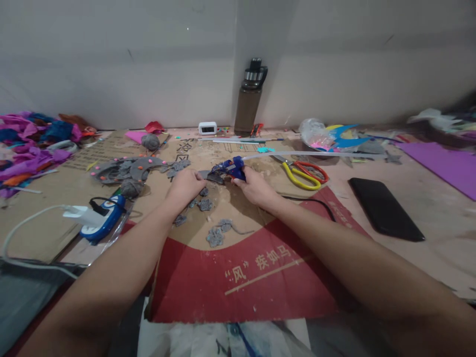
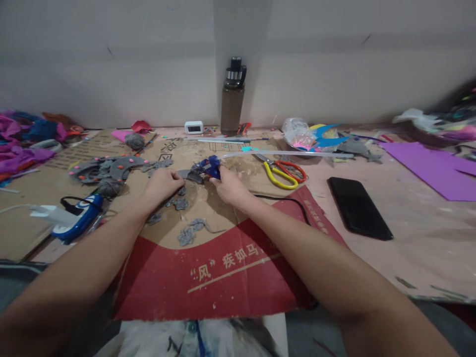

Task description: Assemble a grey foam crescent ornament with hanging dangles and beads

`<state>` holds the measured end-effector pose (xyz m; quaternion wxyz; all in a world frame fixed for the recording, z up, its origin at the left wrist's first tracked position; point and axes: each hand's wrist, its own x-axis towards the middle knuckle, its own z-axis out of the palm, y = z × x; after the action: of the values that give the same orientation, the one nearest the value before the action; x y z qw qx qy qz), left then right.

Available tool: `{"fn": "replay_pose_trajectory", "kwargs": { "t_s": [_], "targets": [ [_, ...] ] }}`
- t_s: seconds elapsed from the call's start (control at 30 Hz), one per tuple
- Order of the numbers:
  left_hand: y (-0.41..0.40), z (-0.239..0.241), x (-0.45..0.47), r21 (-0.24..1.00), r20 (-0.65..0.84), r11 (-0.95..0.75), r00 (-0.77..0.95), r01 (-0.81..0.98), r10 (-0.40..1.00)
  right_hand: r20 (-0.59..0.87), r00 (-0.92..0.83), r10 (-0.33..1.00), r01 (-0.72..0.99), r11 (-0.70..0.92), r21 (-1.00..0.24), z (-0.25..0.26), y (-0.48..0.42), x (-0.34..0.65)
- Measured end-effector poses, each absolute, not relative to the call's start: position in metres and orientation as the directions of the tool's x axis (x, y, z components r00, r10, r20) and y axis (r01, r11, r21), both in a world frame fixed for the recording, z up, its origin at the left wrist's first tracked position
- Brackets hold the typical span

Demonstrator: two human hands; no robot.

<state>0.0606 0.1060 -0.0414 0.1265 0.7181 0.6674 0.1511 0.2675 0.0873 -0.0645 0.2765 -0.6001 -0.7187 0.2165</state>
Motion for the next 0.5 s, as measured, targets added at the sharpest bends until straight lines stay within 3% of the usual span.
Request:
{"fn": "replay_pose_trajectory", "kwargs": {
  "t_s": [0.17,0.33,0.5],
  "targets": [
    [0.1066,-0.0421,0.0603,0.375,0.044,-0.063,0.050,0.925,0.998,0.142,-0.137,0.980,0.797,0.194,-0.571,-0.0631,0.0866,0.2665],
    [0.1062,-0.0400,0.0615,0.354,0.040,-0.055,0.043,0.934,0.998,0.236,-0.184,0.954,0.829,0.280,-0.484,-0.0629,0.0835,0.2678],
    [0.1058,-0.0384,0.0619,0.353,0.016,-0.041,0.037,0.935,0.999,0.278,-0.180,0.944,0.792,0.307,-0.528,-0.0611,0.0825,0.2707]
  ]
}}
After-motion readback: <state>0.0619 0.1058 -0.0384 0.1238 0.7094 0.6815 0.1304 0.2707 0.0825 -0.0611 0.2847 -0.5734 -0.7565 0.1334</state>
